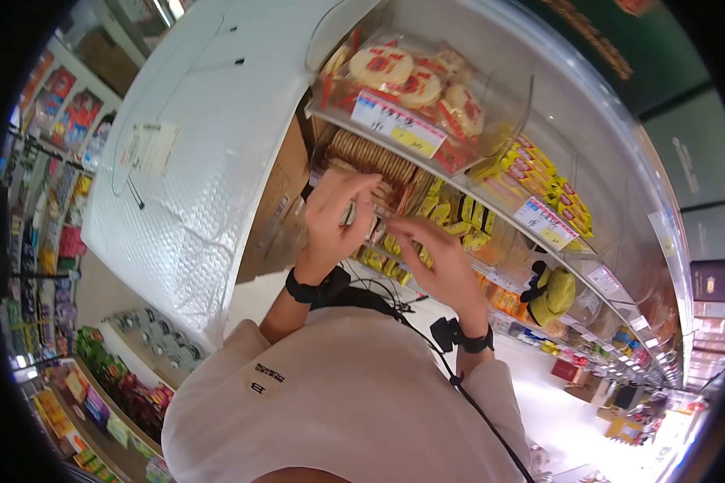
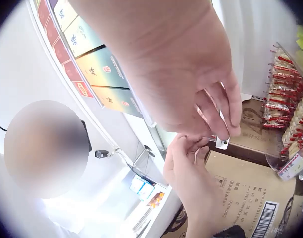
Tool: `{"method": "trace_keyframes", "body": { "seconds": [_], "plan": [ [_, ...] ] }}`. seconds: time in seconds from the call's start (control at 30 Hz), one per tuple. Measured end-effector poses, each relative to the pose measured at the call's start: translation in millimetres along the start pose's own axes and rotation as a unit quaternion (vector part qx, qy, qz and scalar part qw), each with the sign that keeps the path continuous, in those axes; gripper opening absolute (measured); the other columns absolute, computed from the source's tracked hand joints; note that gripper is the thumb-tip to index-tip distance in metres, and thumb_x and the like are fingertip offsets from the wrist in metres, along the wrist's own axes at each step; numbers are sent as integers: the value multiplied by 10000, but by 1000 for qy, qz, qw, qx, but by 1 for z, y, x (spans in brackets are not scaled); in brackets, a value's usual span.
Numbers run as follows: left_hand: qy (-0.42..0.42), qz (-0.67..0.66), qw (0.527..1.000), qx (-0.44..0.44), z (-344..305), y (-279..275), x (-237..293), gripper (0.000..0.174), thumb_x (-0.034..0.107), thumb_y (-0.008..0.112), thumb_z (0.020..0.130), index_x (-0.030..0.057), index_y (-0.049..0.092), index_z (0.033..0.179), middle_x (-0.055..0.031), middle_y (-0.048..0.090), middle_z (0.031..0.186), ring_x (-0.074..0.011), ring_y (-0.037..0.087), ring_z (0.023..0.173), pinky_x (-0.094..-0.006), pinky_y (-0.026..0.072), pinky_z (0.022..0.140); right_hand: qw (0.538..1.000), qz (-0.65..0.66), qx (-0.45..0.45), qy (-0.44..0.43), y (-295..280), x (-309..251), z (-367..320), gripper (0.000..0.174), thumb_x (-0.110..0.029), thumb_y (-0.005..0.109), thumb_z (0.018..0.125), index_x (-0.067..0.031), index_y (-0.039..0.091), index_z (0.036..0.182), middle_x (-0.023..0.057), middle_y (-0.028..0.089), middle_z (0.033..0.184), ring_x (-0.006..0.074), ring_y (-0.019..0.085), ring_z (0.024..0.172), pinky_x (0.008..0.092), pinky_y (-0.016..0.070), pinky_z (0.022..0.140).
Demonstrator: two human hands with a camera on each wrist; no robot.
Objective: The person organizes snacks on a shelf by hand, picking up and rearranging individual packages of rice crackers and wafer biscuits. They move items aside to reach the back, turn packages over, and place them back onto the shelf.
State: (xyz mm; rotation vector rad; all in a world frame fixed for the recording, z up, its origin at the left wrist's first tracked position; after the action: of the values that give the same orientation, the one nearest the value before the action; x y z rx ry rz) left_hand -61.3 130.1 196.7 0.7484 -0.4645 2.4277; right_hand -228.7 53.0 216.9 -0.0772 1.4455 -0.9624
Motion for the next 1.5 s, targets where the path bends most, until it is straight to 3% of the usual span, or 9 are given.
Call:
{"method": "trace_keyframes", "body": {
  "seconds": [0.33,0.53,0.67,0.87,0.97,1.07,1.27,1.37,1.5],
  "plan": [
    [44,135,985,98,84,19,11,224,2,602,933,-3,644,1153,-156,642,1091,-292,636,978,-379,502,866,998,34,49,-13,-29,24,-54,189,-1,625,945,-4,680,1125,142,698,998,306,676,893,369,527,823],
    [-10,262,963,-53,129,38,1,375,194,658,939,-16,610,1246,-218,603,1244,-398,591,1133,-424,481,956,996,72,49,1,-47,35,-77,150,3,619,953,11,684,1088,128,720,1018,270,696,924,345,536,836],
    [-39,359,927,-103,136,45,-22,516,309,680,917,-5,593,1318,-262,675,1162,-425,663,1000,-471,518,898,995,83,58,-6,-59,40,-86,143,7,620,950,19,682,1078,136,717,1008,278,692,903,345,535,822],
    [-171,315,931,-65,146,40,7,415,205,582,1009,-27,570,1352,-248,716,1064,-326,722,941,-359,567,806,994,87,59,-4,-65,52,-98,129,6,618,952,22,683,1062,142,713,989,293,689,888,349,534,811],
    [-46,168,981,81,125,32,33,349,142,540,1039,-26,589,1341,-198,726,1055,-232,725,942,-314,567,765,994,86,63,-15,-66,53,-99,142,2,619,951,13,681,1078,143,707,980,300,685,888,359,534,811],
    [36,195,974,111,88,20,48,346,124,546,1041,-22,589,1352,-159,723,1086,-189,708,949,-321,573,777,994,88,57,-30,-68,48,-95,172,-3,624,947,-7,682,1109,148,696,974,313,677,886,376,535,808],
    [-46,213,975,39,35,-17,49,329,106,562,1031,-23,619,1329,-168,708,1170,-181,703,962,-303,566,808,992,75,43,-87,-70,14,-66,179,16,606,949,-17,687,1106,131,701,958,287,683,870,366,538,797],
    [-100,133,983,75,14,-26,45,327,39,609,972,-37,643,1289,-167,708,1027,-198,676,795,-309,538,693,988,70,74,-120,-77,-24,-38,185,20,592,952,-14,695,1102,113,717,950,240,694,863,340,541,803],
    [-13,190,982,0,-2,-35,34,350,-15,630,921,-24,666,1269,-153,673,851,-217,603,660,-333,477,592,972,7,158,-173,-86,-65,16,225,62,592,922,-8,688,1113,146,704,934,275,690,853,350,546,775]
  ]
}}
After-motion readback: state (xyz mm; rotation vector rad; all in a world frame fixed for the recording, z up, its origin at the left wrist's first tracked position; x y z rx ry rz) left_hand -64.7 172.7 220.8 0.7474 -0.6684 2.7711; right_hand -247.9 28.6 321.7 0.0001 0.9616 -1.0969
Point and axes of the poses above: each hand's wrist, its own z-axis towards the middle knuckle, its own y-axis out of the palm, x = y × z, the point moved 3 cm from there along z, towards the middle knuckle
